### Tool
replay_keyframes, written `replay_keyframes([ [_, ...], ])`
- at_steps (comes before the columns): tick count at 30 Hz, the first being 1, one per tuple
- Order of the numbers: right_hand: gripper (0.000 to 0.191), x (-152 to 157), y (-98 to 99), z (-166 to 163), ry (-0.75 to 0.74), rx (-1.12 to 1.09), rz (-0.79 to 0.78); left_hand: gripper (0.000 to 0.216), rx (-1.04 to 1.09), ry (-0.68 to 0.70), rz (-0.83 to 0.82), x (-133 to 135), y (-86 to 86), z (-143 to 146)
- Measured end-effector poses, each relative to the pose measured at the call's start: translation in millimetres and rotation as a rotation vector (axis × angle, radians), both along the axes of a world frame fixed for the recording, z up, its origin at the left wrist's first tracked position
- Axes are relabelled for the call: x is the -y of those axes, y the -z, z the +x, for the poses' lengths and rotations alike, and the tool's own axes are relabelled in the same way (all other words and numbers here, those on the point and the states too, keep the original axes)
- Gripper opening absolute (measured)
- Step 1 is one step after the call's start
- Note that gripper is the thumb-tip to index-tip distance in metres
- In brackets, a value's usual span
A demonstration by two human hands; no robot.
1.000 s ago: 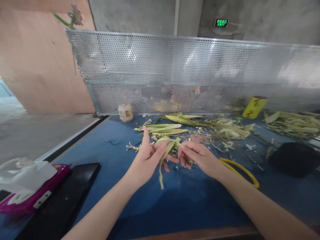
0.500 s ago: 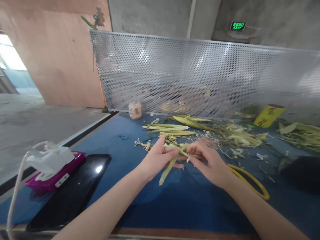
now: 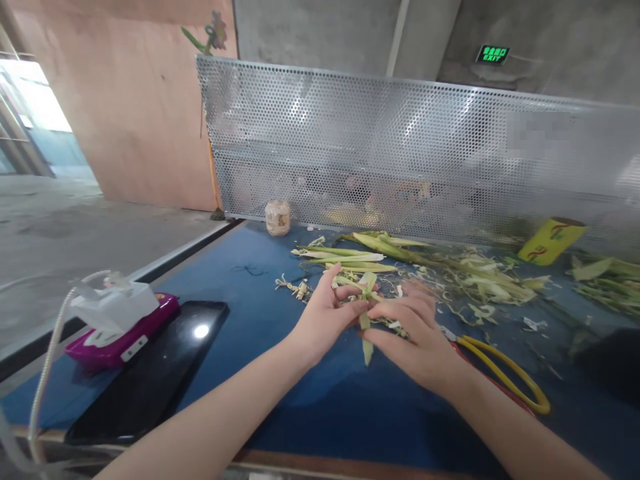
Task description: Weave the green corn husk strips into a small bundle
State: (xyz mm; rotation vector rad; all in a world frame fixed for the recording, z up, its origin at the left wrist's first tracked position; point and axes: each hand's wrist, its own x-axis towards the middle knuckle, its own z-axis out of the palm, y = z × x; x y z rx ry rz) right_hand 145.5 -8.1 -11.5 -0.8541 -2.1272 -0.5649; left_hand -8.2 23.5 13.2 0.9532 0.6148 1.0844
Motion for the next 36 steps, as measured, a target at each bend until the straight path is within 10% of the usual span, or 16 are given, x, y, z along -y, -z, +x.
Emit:
replay_keyframes([
  [9, 0.01, -8, -8.3, 0, -0.007, -0.6, -0.45, 0.077, -0.094, -0.099, 0.216, -5, 8.0, -2],
  [23, 0.031, -7, -14.0, -2, 0.105, -0.785, -0.782, 0.085, -0.074, -0.063, 0.161, -3, 3.4, -4],
  [36, 0.024, -8, -0.1, -10, -0.35, -1.031, -1.444, 0.081, -0.29, -0.167, 0.355, -6, 4.3, -8],
])
